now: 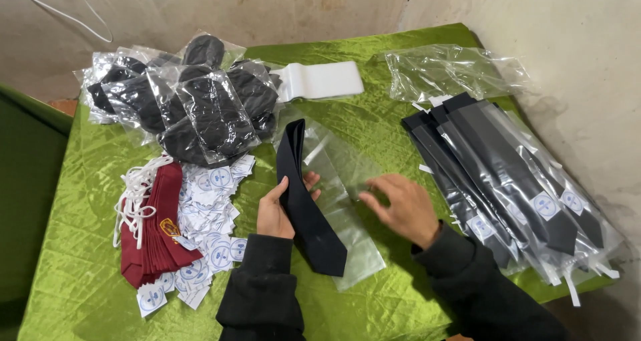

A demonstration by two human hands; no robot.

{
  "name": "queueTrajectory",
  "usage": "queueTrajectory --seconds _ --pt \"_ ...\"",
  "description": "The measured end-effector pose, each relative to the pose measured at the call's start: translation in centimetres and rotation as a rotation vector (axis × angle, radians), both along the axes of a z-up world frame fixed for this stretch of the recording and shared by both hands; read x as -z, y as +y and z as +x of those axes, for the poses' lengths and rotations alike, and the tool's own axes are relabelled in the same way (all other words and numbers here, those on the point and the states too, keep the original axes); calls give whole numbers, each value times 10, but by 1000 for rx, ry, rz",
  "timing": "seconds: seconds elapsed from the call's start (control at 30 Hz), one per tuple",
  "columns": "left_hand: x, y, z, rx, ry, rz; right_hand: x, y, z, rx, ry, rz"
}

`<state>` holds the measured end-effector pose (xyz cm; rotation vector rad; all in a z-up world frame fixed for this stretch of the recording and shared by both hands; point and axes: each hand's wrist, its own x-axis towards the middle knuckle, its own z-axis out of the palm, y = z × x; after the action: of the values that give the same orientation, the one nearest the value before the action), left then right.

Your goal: The person folds a black necktie, places a small circular sticker on the tie, and inserts the tie into a clear plastic bag. The person then seals the bag and places it with other packaged ties.

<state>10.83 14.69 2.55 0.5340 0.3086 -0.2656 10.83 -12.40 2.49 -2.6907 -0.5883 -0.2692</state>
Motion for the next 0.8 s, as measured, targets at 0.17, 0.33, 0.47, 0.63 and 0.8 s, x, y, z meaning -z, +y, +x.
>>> queueTrajectory --seconds 0.17,0.33,0.47,0.63,0.8 --pt "19 3 12 45 47 53 -12 2 34 246 18 -218" --pt "35 1 14 77 28 162 14 -3 56 269 158 -43" --pt "31 0 14 89 54 198 15 -5 74 270 239 41" --pt "28 -2 14 75 85 210 10 -16 158 325 32 3" --pt "22 -3 14 86 151 211 -20 -12 245 296 -134 268"
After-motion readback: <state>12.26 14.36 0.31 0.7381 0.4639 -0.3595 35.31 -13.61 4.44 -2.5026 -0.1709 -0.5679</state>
